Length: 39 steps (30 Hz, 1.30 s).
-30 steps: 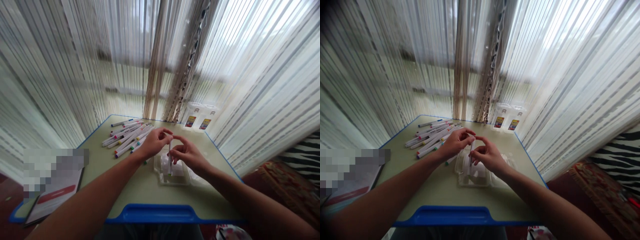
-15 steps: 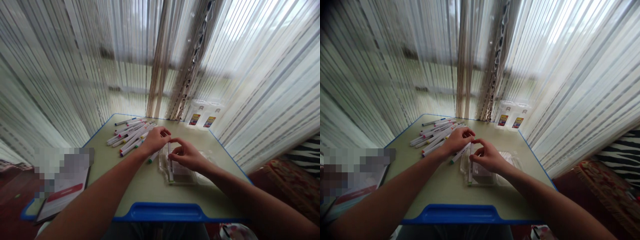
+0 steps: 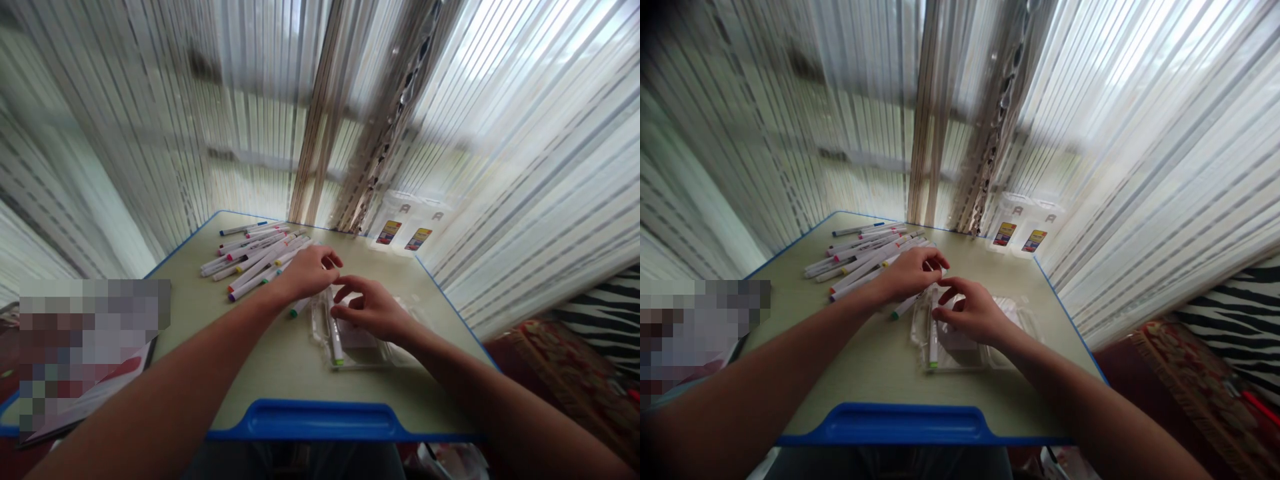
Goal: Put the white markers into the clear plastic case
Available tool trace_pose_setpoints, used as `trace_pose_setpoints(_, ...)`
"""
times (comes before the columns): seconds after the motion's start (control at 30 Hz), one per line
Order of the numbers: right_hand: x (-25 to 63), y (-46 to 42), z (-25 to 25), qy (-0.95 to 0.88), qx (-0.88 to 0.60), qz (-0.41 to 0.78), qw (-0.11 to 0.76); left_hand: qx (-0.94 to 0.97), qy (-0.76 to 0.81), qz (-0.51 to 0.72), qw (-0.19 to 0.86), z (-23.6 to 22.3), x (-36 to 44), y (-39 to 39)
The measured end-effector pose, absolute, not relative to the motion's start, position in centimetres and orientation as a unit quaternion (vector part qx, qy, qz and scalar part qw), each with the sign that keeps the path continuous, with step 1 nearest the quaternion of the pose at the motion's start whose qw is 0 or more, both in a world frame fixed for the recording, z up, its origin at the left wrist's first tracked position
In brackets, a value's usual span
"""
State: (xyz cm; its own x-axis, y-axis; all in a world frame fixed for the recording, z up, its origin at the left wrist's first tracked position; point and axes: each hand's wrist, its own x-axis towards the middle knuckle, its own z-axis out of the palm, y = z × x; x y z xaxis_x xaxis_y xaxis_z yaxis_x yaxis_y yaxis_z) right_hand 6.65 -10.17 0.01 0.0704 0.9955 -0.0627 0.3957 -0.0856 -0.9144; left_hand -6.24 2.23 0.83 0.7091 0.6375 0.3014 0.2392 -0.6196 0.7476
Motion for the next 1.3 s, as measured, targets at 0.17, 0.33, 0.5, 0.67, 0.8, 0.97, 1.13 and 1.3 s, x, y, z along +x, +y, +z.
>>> trace_pose_setpoints(0.17,6.7,-10.2,-0.3,-0.58,-0.623,0.371,0.373,0.867,0.255,0.276,0.328,0.8,-6.4,2.3)
trace_pose_setpoints(0.33,7.1,-10.7,0.3,-0.646,-0.622,0.276,0.345,0.89,0.231,0.244,0.31,0.7,-6.5,2.3)
trace_pose_setpoints(0.5,7.6,-11.6,2.0,-0.745,-0.593,0.15,0.265,0.906,0.207,0.209,0.306,0.5,-6.5,2.4)
trace_pose_setpoints(0.67,7.7,-11.8,2.0,-0.802,-0.545,0.109,0.218,0.914,0.189,0.196,0.301,0.4,-6.6,2.4)
trace_pose_setpoints(0.8,7.8,-11.9,1.7,-0.812,-0.541,0.106,0.191,0.919,0.192,0.182,0.294,0.6,-6.7,2.3)
trace_pose_setpoints(0.97,7.8,-12.1,2.0,-0.822,-0.536,0.103,0.163,0.926,0.182,0.181,0.278,0.4,-6.7,2.4)
trace_pose_setpoints(1.13,7.5,-12.1,1.8,-0.82,-0.536,0.098,0.176,0.927,0.188,0.185,0.266,0.2,-6.6,2.5)
trace_pose_setpoints(1.3,7.5,-11.9,1.1,-0.815,-0.541,0.097,0.186,0.93,0.186,0.202,0.243,0.2,-6.5,2.6)
